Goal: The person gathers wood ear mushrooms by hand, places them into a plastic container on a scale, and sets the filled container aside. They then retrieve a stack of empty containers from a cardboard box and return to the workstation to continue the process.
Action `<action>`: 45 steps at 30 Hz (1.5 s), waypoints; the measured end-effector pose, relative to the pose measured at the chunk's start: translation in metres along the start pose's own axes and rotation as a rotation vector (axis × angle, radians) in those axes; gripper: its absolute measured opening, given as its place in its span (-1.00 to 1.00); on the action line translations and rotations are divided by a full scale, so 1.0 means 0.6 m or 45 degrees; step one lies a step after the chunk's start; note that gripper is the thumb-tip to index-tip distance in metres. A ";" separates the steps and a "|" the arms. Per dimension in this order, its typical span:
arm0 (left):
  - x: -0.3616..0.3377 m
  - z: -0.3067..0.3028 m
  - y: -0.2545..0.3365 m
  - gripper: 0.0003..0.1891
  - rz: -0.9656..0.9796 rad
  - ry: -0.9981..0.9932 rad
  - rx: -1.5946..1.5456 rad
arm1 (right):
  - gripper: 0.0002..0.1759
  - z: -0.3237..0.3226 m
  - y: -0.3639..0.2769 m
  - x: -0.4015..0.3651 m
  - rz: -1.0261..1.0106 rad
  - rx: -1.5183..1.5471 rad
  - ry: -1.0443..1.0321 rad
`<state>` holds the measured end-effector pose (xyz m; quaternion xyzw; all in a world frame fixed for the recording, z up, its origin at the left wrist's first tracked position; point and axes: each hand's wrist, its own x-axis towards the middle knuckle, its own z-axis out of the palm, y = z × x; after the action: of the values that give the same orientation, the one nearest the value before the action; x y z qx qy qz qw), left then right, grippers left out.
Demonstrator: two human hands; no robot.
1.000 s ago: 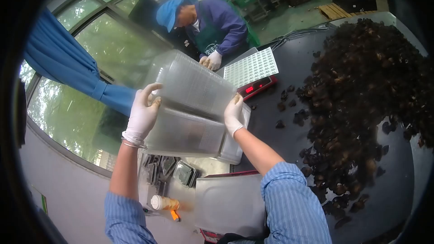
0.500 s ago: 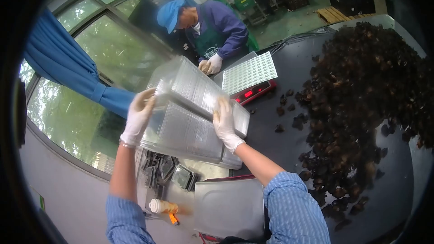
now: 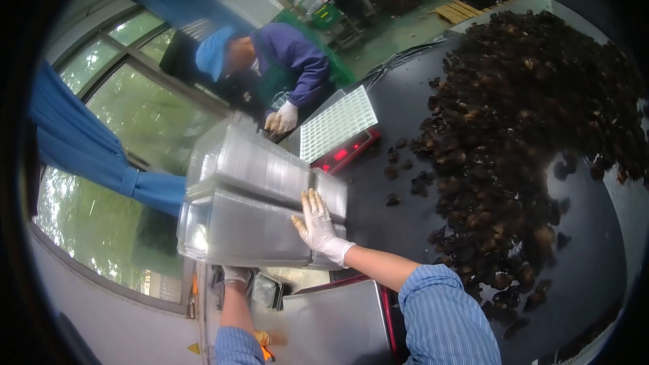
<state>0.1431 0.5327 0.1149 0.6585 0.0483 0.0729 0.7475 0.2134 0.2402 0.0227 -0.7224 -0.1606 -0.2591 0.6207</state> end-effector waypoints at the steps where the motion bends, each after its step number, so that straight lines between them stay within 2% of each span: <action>1: 0.004 -0.008 -0.030 -0.47 -0.033 -0.075 0.074 | -0.22 -0.004 0.000 -0.004 -0.023 -0.001 -0.021; 6: 0.013 -0.001 -0.090 -0.48 0.005 -0.110 0.686 | -0.15 -0.008 0.003 -0.019 -0.123 -0.028 -0.076; 10: 0.008 0.007 -0.075 -0.49 0.099 -0.126 1.146 | -0.13 -0.002 -0.001 -0.018 -0.111 -0.094 -0.094; 13: 0.001 0.010 -0.069 -0.49 0.144 -0.140 1.323 | -0.13 -0.006 -0.006 -0.020 -0.109 -0.135 -0.121; 31: -0.026 0.008 -0.087 -0.52 0.226 -0.214 1.624 | -0.11 -0.032 -0.044 -0.010 -0.094 -0.147 -0.140; 35: -0.031 0.015 -0.091 -0.52 0.234 -0.227 1.673 | -0.10 -0.025 -0.029 -0.020 -0.012 -0.165 -0.238; 39: -0.034 0.023 -0.092 -0.53 0.253 -0.252 1.733 | -0.10 -0.016 -0.022 -0.030 -0.009 -0.047 -0.168; 45: -0.036 0.031 -0.094 -0.54 0.285 -0.274 1.805 | -0.06 -0.026 -0.017 -0.034 -0.142 -0.031 -0.142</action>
<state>0.1276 0.5039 0.0609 0.9893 -0.0576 0.0347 0.1296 0.1881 0.2285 0.0209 -0.7331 -0.2317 -0.2547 0.5865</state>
